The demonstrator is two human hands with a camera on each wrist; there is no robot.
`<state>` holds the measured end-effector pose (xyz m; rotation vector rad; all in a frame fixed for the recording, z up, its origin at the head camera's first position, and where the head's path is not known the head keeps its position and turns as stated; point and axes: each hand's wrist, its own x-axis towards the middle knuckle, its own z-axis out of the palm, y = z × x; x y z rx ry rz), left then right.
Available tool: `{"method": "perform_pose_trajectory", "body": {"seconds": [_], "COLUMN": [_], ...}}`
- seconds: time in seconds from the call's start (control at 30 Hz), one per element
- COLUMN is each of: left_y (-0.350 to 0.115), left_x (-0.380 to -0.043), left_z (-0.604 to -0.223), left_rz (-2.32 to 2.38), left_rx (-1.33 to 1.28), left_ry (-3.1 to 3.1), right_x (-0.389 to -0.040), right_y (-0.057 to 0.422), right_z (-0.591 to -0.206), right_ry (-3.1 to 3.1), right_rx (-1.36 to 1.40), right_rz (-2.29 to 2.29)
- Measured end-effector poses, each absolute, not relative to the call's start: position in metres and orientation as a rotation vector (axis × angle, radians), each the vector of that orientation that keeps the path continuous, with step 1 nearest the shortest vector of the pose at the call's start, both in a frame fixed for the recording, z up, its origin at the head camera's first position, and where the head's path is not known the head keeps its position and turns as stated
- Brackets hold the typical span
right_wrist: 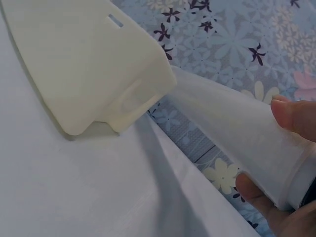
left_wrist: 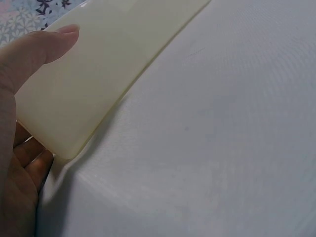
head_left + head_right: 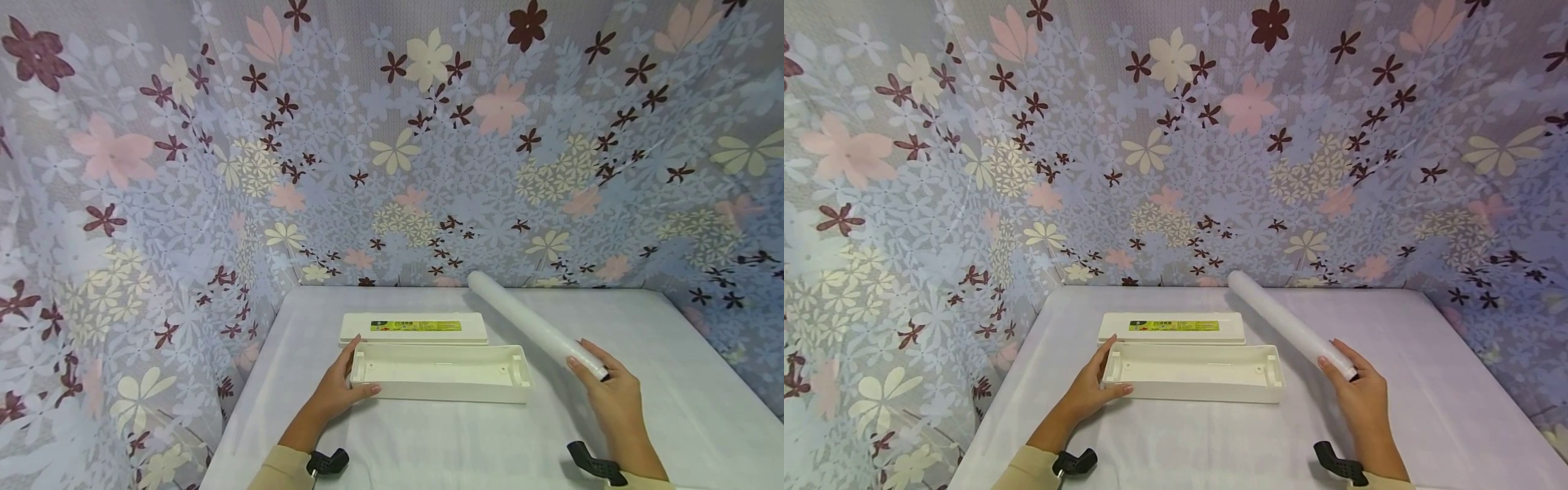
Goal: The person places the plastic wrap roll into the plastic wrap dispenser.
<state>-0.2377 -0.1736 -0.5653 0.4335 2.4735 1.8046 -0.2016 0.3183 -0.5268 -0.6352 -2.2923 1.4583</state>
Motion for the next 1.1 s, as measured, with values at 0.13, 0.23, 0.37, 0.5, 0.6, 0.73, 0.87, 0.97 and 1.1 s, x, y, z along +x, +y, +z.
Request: {"method": "perform_pose_trajectory", "body": {"seconds": [0.13,0.23,0.37,0.5,0.6,0.73,0.87,0.97,1.1], "left_y": [-0.173,-0.172,-0.171,-0.171,-0.171,-0.172,-0.172,-0.172,-0.173], "left_x": [-0.237,-0.236,-0.235,-0.236,-0.236,-0.236,-0.237,-0.237,-0.238], "left_z": [-0.565,-0.564,-0.564,-0.564,-0.565,-0.565,-0.565,-0.566,-0.567], "left_rz": [1.800,1.802,1.801,1.791,1.782,1.776,1.786,1.791,1.798], "left_rx": [0.429,0.425,0.418,0.412,0.407,0.404,0.410,0.410,0.411], "left_ry": [2.479,2.478,2.480,2.491,2.498,2.499,2.494,2.495,2.494], "right_x": [-0.201,-0.201,-0.201,-0.202,-0.201,-0.200,-0.199,-0.199,-0.199], "right_y": [0.319,0.320,0.320,0.319,0.318,0.316,0.313,0.310,0.307], "right_z": [-0.526,-0.525,-0.524,-0.525,-0.524,-0.521,-0.517,-0.514,-0.513], "right_ry": [-2.288,-2.284,-2.268,-2.250,-2.236,-2.212,-2.193,-2.174,-2.146], "right_rx": [-0.624,-0.617,-0.611,-0.605,-0.591,-0.577,-0.562,-0.523,-0.491], "right_rz": [1.453,1.453,1.468,1.483,1.490,1.513,1.540,1.558,1.584]}}
